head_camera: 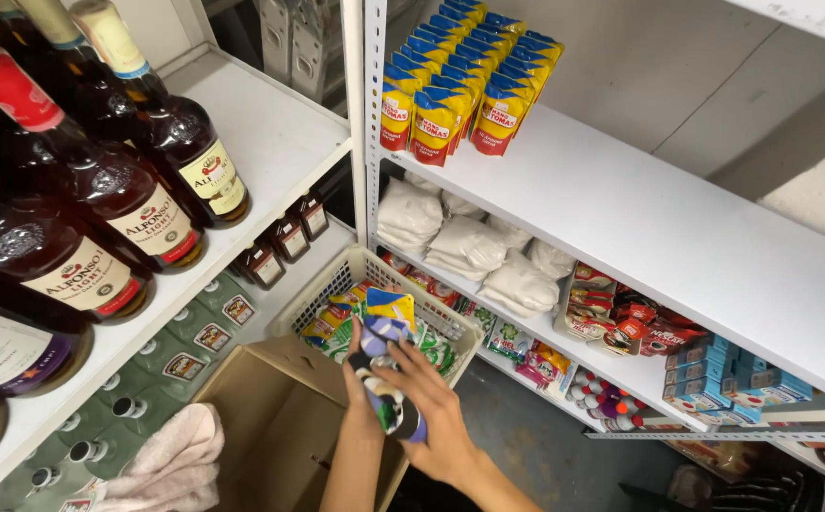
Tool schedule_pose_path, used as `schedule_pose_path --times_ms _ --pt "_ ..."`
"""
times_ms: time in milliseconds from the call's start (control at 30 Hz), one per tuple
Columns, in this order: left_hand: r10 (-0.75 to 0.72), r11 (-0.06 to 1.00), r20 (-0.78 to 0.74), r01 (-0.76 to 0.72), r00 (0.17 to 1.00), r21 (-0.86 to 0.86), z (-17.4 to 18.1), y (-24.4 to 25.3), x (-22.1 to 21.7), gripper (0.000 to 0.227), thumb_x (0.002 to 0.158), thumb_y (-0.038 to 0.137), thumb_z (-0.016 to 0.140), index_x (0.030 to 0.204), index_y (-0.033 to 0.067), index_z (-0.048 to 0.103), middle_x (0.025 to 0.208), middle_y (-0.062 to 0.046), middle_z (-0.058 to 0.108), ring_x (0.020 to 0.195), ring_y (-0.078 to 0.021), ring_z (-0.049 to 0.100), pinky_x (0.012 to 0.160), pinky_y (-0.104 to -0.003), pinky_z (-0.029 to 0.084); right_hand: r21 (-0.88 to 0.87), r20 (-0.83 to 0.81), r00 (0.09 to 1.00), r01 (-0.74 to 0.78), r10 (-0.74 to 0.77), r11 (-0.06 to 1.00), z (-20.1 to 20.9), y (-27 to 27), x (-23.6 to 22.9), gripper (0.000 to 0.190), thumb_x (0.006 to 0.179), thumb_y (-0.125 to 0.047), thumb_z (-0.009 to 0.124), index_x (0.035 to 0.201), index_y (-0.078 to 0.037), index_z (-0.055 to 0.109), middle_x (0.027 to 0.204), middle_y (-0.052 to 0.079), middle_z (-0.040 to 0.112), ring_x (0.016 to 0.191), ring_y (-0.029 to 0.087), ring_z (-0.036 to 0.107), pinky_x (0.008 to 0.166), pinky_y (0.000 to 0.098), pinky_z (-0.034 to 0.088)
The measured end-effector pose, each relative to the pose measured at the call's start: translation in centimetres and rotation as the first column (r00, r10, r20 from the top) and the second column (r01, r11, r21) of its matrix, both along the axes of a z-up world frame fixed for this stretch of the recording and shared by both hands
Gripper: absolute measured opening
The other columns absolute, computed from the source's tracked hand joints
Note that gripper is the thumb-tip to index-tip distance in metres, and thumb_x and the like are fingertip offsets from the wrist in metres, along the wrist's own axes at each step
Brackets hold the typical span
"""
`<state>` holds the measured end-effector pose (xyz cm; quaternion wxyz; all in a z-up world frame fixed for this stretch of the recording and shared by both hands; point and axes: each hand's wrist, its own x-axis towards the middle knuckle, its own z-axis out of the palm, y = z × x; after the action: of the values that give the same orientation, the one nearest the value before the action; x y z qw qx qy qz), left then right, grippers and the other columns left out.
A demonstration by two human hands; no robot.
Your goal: The person picks up small sauce packets from a basket, wipes each with a cloth, and places them on a shelf. The person handles both yellow and green packets, arranging them in neat rows on the shelf.
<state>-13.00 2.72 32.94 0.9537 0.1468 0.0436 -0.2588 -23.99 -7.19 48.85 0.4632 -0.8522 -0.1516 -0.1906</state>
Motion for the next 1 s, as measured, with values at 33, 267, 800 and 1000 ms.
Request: schedule_pose_path --times_ms 33,267,800,1000 --pt "-0.001 1.0 -0.007 0.001 1.0 0.001 -0.4 0.1 1.5 0.056 0.102 0.051 0.049 0.133 0.0051 0.06 0.117 -0.013 0.072 0.102 -0.0268 0.072 0.088 -0.042 0.058 0.001 -0.007 1.0 0.001 -0.001 1.0 -0.4 0.0 -0.2 0.059 0.074 -0.004 0.066 0.134 -0.001 0.066 0.15 0.025 0.058 0.151 0.046 0.043 0.123 0.0526 0.035" --pt "-0.008 0.988 -0.001 0.008 1.0 0.153 -0.1 0.1 4.7 0.048 0.103 0.033 0.057 0.134 -0.0034 0.06 0.117 -0.018 0.073 0.098 -0.0267 0.073 0.087 -0.038 0.059 0.026 -0.017 0.997 -0.071 0.071 0.997 -4.4 -2.2 -0.9 0.052 0.076 -0.008 0.068 0.128 0.001 0.068 0.148 0.028 0.06 0.149 0.049 0.046 0.122 0.0548 0.036" --pt "0.136 0.976 0.158 -0.105 0.978 -0.188 7.4 -0.8 3.4 0.058 0.107 0.026 0.043 0.156 -0.0035 0.037 0.158 -0.017 0.046 0.142 -0.0313 0.048 0.118 -0.051 0.036 0.122 -0.103 0.981 0.177 -0.165 0.977 -13.7 -5.5 7.1 0.052 0.097 -0.019 0.063 0.143 0.005 0.057 0.152 0.032 0.047 0.142 0.046 0.041 0.115 0.0465 0.029" --pt "0.038 0.999 0.24 -0.039 0.97 -0.001 3.4 -0.9 2.3 0.058 0.109 0.026 0.04 0.157 -0.0056 0.037 0.159 -0.015 0.047 0.137 -0.026 0.053 0.114 -0.039 0.043 0.727 -0.351 0.935 0.306 -0.049 0.615 -12.8 -4.1 8.8 0.022 0.111 -0.02 0.058 0.103 0.0 0.063 0.097 0.003 0.065 0.092 0.011 0.058 0.085 0.0292 0.049"
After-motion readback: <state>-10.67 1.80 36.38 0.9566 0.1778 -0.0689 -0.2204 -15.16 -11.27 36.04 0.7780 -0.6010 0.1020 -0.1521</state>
